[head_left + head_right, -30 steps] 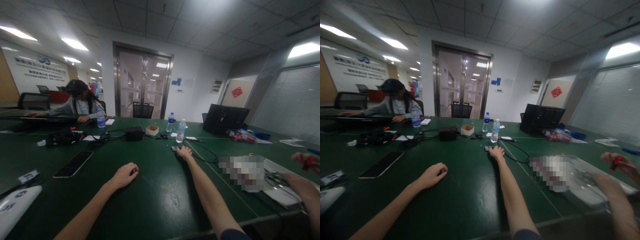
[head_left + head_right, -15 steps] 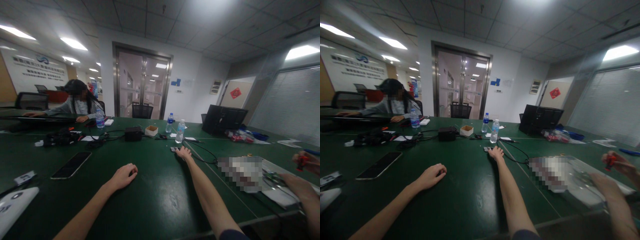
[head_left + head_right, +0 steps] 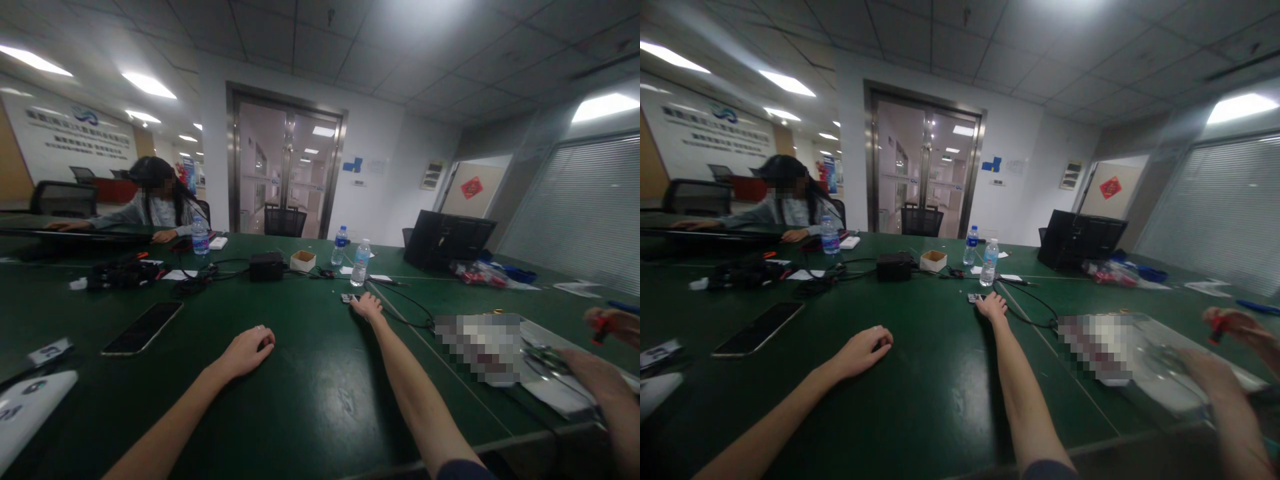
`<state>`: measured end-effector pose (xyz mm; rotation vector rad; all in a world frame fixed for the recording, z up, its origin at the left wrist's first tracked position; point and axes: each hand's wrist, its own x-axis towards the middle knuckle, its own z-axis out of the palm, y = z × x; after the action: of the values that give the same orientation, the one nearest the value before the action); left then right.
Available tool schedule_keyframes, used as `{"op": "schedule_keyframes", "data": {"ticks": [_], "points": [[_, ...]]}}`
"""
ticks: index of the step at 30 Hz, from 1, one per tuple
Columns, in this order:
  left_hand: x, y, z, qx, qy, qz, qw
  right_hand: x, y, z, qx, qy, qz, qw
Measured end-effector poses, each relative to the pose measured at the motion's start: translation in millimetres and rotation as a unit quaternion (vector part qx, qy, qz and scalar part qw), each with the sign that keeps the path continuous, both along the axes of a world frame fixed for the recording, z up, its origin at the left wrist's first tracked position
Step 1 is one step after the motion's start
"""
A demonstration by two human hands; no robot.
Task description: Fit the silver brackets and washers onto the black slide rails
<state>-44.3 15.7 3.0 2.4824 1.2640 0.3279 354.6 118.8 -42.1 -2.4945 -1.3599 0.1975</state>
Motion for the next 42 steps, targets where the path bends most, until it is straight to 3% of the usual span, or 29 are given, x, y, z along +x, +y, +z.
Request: {"op": "schedule_keyframes", "data": {"ticks": [36, 42], "points": [[-0.9, 0.1, 0.6, -0.015, -0.004, 0.005, 1.0, -4.6, 1.4, 1.1, 0.019, 0.007, -0.038, 0.999], [-3.0, 3.6, -3.4, -0.014, -0.009, 0.0, 1.0, 0.6, -14.0, 6.8, 0.022, 0.011, -0.004, 1.0]]}}
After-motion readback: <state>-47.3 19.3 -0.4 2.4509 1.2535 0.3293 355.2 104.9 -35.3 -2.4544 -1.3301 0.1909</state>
